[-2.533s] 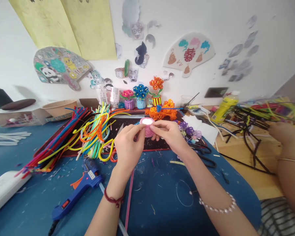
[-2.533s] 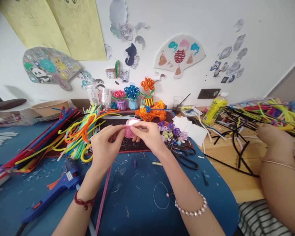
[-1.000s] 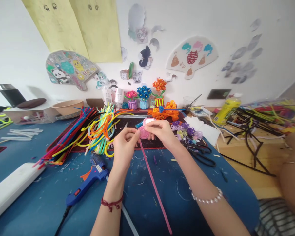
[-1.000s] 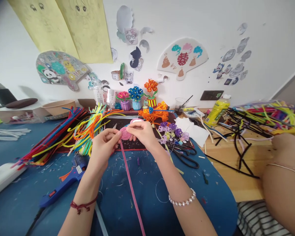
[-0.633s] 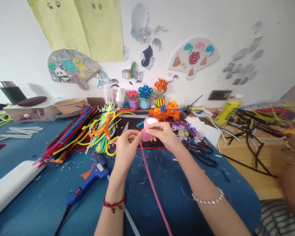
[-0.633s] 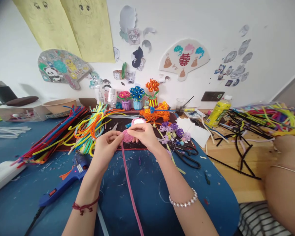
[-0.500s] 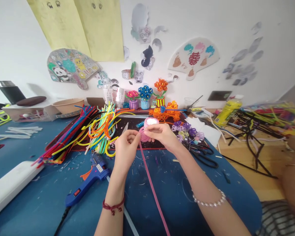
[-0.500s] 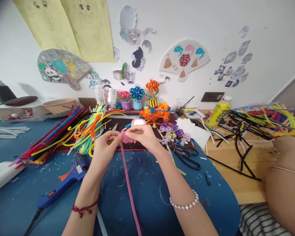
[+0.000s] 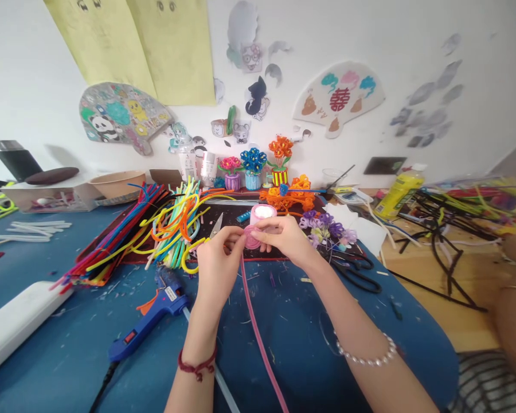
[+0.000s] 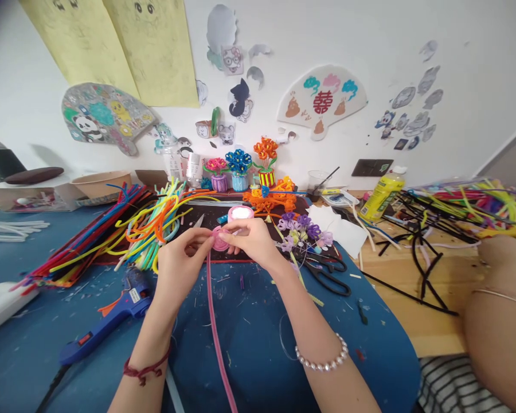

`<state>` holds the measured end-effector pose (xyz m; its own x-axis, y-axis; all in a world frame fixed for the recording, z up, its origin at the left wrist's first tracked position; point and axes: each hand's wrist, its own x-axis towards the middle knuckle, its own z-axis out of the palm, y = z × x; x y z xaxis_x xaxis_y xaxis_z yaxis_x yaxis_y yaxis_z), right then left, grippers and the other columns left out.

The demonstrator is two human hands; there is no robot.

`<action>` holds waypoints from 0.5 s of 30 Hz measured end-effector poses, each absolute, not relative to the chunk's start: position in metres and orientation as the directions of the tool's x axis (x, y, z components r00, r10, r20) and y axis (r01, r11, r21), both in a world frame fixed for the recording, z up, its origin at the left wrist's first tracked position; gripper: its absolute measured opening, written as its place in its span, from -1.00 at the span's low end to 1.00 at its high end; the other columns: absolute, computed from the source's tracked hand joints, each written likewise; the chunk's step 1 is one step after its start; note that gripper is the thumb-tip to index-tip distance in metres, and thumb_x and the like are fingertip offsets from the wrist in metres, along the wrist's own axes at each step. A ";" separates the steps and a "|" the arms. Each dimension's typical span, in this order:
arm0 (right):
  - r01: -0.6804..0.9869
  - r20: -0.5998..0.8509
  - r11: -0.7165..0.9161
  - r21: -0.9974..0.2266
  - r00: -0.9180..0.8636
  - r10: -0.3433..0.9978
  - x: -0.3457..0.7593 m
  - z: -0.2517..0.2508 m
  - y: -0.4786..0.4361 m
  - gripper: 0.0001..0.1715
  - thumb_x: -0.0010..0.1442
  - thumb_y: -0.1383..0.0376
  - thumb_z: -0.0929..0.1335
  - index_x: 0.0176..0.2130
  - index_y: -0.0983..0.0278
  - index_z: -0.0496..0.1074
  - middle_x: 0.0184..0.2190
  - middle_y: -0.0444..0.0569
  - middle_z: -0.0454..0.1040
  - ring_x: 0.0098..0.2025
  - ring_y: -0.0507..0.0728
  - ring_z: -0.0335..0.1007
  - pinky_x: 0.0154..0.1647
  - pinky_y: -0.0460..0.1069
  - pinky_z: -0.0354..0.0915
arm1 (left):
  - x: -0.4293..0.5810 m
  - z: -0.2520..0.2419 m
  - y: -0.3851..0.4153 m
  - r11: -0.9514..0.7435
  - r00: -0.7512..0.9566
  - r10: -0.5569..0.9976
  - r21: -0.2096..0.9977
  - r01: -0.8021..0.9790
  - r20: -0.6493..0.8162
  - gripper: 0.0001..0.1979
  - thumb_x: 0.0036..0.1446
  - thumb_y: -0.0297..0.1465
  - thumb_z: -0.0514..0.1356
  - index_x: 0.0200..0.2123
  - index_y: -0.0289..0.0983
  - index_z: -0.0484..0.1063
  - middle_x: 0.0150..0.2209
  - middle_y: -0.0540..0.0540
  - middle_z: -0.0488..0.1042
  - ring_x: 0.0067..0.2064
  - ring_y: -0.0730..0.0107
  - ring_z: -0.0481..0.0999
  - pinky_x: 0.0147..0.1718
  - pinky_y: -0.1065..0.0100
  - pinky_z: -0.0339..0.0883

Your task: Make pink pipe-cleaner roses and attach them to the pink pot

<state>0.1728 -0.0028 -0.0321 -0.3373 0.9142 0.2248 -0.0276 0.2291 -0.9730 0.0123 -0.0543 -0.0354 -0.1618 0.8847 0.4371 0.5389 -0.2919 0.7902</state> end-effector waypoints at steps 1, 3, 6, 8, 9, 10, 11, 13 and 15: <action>-0.038 0.222 0.222 -0.974 -0.324 0.920 0.173 -0.033 -0.002 -0.49 -0.10 0.01 0.56 -0.32 0.38 0.60 -0.64 -0.08 0.50 -0.61 0.06 0.39 -0.53 -0.03 0.35 | 0.012 -0.036 -0.054 -0.274 -0.177 0.883 0.784 0.557 0.434 -0.83 0.17 -0.30 0.19 -0.26 -0.25 0.54 -0.39 -0.04 0.63 -0.37 0.35 0.59 -0.38 0.41 0.39; -0.055 0.218 0.211 -0.976 -0.284 0.934 0.175 -0.036 0.002 -0.50 -0.15 0.03 0.58 -0.35 0.37 0.59 -0.62 -0.07 0.51 -0.57 0.08 0.42 -0.48 -0.01 0.38 | 0.013 -0.036 -0.052 -0.226 -0.209 0.881 0.765 0.603 0.424 -0.82 0.18 -0.32 0.18 -0.28 -0.27 0.54 -0.40 -0.07 0.63 -0.38 0.32 0.61 -0.36 0.38 0.43; -0.057 0.216 0.208 -0.976 -0.245 0.945 0.178 -0.041 0.007 -0.52 -0.19 0.07 0.60 -0.36 0.37 0.59 -0.57 -0.05 0.54 -0.51 0.11 0.46 -0.40 0.01 0.40 | 0.016 -0.034 -0.052 -0.153 -0.221 0.881 0.695 0.703 0.417 -0.84 0.16 -0.39 0.17 -0.30 -0.31 0.55 -0.40 -0.15 0.63 -0.38 0.19 0.62 -0.29 0.24 0.44; -0.052 0.217 0.210 -0.976 -0.228 0.949 0.180 -0.043 0.009 -0.53 -0.18 0.08 0.60 -0.36 0.37 0.59 -0.52 -0.02 0.56 -0.47 0.11 0.47 -0.36 0.02 0.40 | 0.016 -0.029 -0.059 -0.126 -0.213 0.875 0.629 0.767 0.436 -0.78 0.17 -0.41 0.15 -0.20 -0.37 0.56 -0.26 -0.28 0.63 -0.25 0.02 0.62 -0.18 0.10 0.42; -0.049 0.218 0.212 -0.976 -0.222 0.951 0.180 -0.044 0.010 -0.55 -0.17 0.09 0.60 -0.36 0.37 0.59 -0.49 -0.01 0.57 -0.45 0.12 0.48 -0.34 0.02 0.41 | 0.014 -0.026 -0.066 -0.113 -0.205 0.867 0.581 0.806 0.454 -0.72 0.19 -0.41 0.13 -0.12 -0.39 0.54 -0.16 -0.34 0.61 -0.16 -0.06 0.60 -0.11 0.04 0.39; -0.046 0.218 0.214 -0.976 -0.217 0.951 0.181 -0.045 0.011 -0.56 -0.16 0.10 0.60 -0.36 0.37 0.59 -0.47 -0.01 0.58 -0.43 0.11 0.48 -0.33 0.01 0.41 | 0.011 -0.023 -0.075 -0.096 -0.202 0.860 0.537 0.838 0.468 -0.68 0.21 -0.41 0.10 -0.05 -0.42 0.52 -0.10 -0.39 0.59 -0.08 -0.12 0.57 -0.08 0.00 0.37; -0.042 0.218 0.214 -0.976 -0.216 0.952 0.181 -0.045 0.011 -0.57 -0.15 0.11 0.60 -0.36 0.37 0.58 -0.46 -0.01 0.58 -0.44 0.10 0.47 -0.34 0.01 0.41 | 0.005 -0.021 -0.087 -0.061 -0.162 0.859 0.412 0.909 0.485 -0.66 0.24 -0.39 0.06 -0.02 -0.41 0.51 -0.08 -0.37 0.58 -0.06 -0.13 0.55 -0.06 0.00 0.36; -0.035 0.211 0.208 -0.977 -0.229 0.950 0.181 -0.045 0.010 -0.60 -0.09 0.13 0.59 -0.34 0.36 0.57 -0.49 -0.04 0.55 -0.49 0.07 0.45 -0.40 -0.02 0.41 | -0.012 -0.019 -0.114 0.042 -0.146 0.851 0.213 0.976 0.505 -0.61 0.26 -0.32 0.04 0.00 -0.41 0.50 -0.06 -0.37 0.57 -0.02 -0.20 0.52 -0.08 -0.04 0.37; -0.038 0.196 0.193 -0.980 -0.259 0.946 0.179 -0.045 0.008 -0.62 -0.02 0.14 0.56 -0.30 0.36 0.55 -0.53 -0.07 0.52 -0.53 0.06 0.44 -0.46 -0.03 0.42 | -0.034 -0.024 -0.143 0.151 -0.170 0.864 0.077 0.985 0.473 -0.50 0.27 -0.22 -0.02 0.03 -0.45 0.48 -0.10 -0.40 0.55 -0.08 -0.30 0.50 -0.19 -0.08 0.38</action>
<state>0.1791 0.0083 -0.0448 -0.2594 0.9457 0.1960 -0.0376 0.1929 -0.9805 -0.0338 -0.1425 -0.0241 -0.1696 0.8645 0.4732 0.9855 0.1513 0.0768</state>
